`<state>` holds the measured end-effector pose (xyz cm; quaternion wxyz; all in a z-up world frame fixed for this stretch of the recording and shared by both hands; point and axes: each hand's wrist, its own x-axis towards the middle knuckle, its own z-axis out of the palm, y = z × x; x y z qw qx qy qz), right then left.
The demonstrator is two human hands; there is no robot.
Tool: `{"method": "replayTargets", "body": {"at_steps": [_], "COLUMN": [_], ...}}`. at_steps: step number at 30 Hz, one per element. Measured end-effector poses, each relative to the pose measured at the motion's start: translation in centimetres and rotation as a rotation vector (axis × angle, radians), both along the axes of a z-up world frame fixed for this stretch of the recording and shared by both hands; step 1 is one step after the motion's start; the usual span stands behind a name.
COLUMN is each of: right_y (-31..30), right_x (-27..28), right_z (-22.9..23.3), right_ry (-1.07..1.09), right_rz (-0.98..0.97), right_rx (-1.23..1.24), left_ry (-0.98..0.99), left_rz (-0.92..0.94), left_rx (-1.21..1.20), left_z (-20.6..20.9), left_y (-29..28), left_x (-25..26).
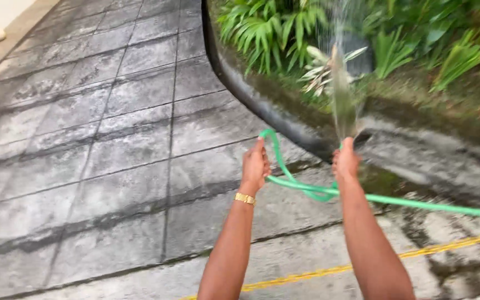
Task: Water the plants along the edge of a brick walkway using a garden hose.
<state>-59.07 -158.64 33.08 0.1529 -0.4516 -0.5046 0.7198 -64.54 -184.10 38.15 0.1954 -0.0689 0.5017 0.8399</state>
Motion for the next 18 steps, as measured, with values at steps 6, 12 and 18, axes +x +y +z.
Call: {"method": "replayTargets", "body": {"at_steps": [6, 12, 18], "right_y": [-10.3, -18.6, -19.0], "right_x": [-4.9, -10.4, -12.0], "right_z": [0.5, 2.3, 1.3], "right_ry": [0.062, 0.023, 0.186], "right_rz": [0.016, 0.06, 0.03], "right_rx": [0.054, 0.032, -0.131], "left_ry": [-0.073, 0.087, 0.139], "left_rz": [-0.005, 0.157, 0.159], "left_rx": [-0.02, -0.122, -0.168], "left_z": [-0.5, 1.8, 7.6], "left_y": [-11.7, -24.7, -26.7], "left_x": [-6.1, -13.8, -16.6]}}
